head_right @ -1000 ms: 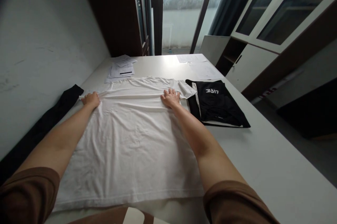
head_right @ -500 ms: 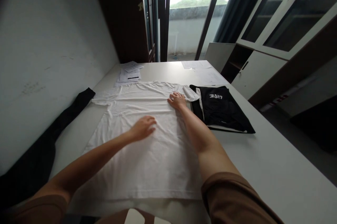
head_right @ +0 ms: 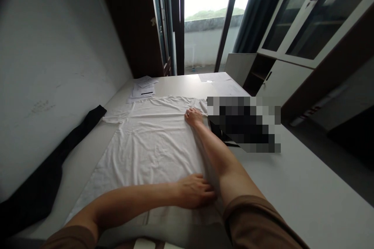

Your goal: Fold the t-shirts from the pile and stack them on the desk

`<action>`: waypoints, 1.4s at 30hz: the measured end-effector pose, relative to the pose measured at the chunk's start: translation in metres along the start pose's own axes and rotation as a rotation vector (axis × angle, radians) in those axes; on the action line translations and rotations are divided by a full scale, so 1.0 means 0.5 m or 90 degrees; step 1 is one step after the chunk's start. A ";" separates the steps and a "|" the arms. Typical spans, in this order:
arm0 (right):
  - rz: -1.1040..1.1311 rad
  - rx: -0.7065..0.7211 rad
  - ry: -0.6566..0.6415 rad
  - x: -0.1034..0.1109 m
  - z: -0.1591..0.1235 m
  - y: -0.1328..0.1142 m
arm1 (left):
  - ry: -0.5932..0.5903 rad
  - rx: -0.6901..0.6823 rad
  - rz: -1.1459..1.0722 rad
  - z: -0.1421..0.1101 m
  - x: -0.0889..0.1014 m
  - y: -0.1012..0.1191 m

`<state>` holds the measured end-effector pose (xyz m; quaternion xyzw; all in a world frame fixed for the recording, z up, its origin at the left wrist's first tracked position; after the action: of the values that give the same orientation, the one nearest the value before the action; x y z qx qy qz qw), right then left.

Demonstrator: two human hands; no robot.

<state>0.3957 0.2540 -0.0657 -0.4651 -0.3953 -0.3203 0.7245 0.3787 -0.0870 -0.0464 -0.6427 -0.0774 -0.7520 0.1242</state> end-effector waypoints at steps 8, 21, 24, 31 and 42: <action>0.101 -0.010 0.031 0.014 -0.010 0.007 | -0.060 0.144 -0.125 -0.024 0.033 0.005; 0.000 -0.217 0.394 0.116 -0.050 0.111 | 0.105 0.357 -0.409 -0.152 0.180 -0.201; -0.006 -0.236 0.386 0.123 -0.054 0.118 | 0.112 0.436 -0.329 -0.191 0.169 -0.240; -0.020 -0.291 0.321 0.129 -0.057 0.134 | -0.007 0.439 -0.176 -0.265 0.082 -0.243; 0.014 -0.278 0.316 0.124 -0.055 0.144 | 0.045 0.452 -0.113 -0.253 0.055 -0.211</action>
<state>0.4931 0.2487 -0.0488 -0.5212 -0.1236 -0.4934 0.6853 0.2249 -0.0235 -0.0352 -0.5237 -0.3849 -0.7079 0.2764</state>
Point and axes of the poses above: each hand's wrist, its own z-axis towards the middle knuckle, its own x-axis out of the back of the hand, y = z × x, the point moved 5 cm from there along z, towards the middle knuckle, and after that the axes turned 12 degrees about z, right-handed, at the moved point
